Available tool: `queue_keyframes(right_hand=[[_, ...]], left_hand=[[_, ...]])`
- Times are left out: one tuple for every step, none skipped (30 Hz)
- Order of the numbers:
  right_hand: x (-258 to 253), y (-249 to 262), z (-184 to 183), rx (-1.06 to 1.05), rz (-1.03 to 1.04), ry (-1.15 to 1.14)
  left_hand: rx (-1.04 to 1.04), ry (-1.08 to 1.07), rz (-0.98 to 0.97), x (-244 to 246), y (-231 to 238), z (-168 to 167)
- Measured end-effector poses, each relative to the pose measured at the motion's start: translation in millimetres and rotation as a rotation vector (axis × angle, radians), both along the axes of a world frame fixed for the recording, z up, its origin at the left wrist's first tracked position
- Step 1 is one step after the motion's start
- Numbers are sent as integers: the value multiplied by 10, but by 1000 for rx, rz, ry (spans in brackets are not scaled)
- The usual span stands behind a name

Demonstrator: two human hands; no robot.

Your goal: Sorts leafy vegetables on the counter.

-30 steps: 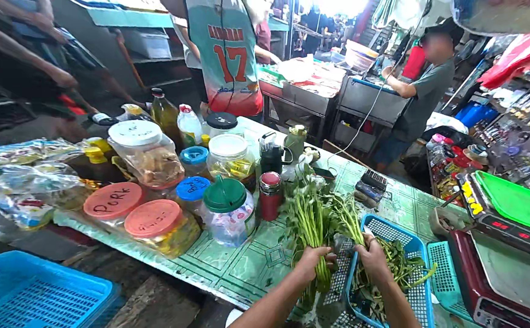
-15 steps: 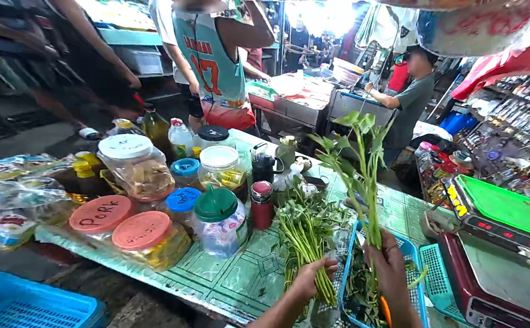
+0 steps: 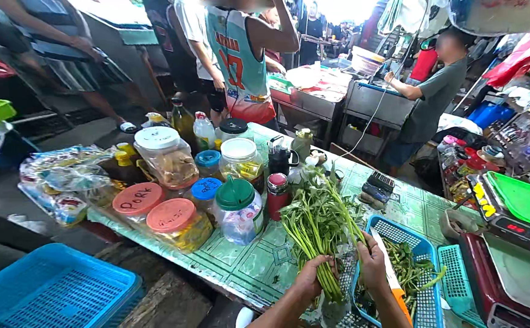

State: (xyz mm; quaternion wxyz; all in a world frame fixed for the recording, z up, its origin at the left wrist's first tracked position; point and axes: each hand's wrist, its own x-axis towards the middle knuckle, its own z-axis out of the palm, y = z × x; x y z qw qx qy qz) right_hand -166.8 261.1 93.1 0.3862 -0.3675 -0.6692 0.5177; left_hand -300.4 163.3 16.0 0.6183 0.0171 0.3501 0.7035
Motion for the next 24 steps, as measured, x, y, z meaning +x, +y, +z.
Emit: queue_keyframes(right_hand=[[29, 40, 59, -40, -8, 63], [59, 81, 106, -76, -14, 120], [83, 113, 143, -104, -21, 167], [96, 133, 161, -117, -26, 197], [95, 141, 151, -116, -31, 212], [79, 136, 115, -99, -38, 204], [54, 113, 56, -67, -39, 167], [23, 74, -20, -20, -25, 106], [-16, 20, -102, 45, -10, 25], [-57, -29, -197, 150, -15, -80], [-78, -63, -280, 268, -20, -190], [-91, -72, -336, 392, -29, -285], [-90, -66, -367, 486, -21, -359], [-79, -61, -376, 543, 9, -414], [-63, -52, -372, 569, 57, -451], [-48, -42, -360, 573, 111, -470], [-36, -34, -343, 551, 157, -469], [-23, -30, -314, 489, 189, -448], [-10, -25, -264, 395, 196, -406], [6, -13, -195, 287, 174, -345], [29, 16, -132, 197, 130, -260], [54, 50, -52, 125, 81, -174], [82, 88, 55, 83, 34, -111], [127, 132, 188, 62, 6, -81]], left_hand=[[19, -11, 37, -17, 2, 6], [36, -22, 64, -40, 7, 15], [47, -33, 80, -60, 9, 35], [51, -37, 85, -66, 10, 65], [54, -41, 78, -61, 12, 103], [63, -45, 59, -41, 16, 147], [73, -47, 35, -11, 27, 183], [89, -48, 10, 25, 44, 205], [110, -61, -8, 61, 65, 225], [100, -70, -14, 100, 82, 261], [54, -67, -14, 131, 94, 306], [-3, -64, -12, 145, 106, 344], [-51, -53, -13, 149, 115, 360], [-82, -43, -16, 145, 113, 353], [-96, -33, -21, 134, 109, 333], [-108, -24, -27, 125, 108, 316], [-119, -20, -31, 122, 110, 307], [-125, -22, -32, 118, 113, 291], [-123, -23, -28, 104, 118, 269], [-109, -18, -21, 85, 124, 247], [-83, -11, -19, 54, 120, 235], [-65, -13, -19, 15, 111, 238], [-61, -22, -15, -22, 98, 257], [-63, -36, -11, -58, 84, 278]])
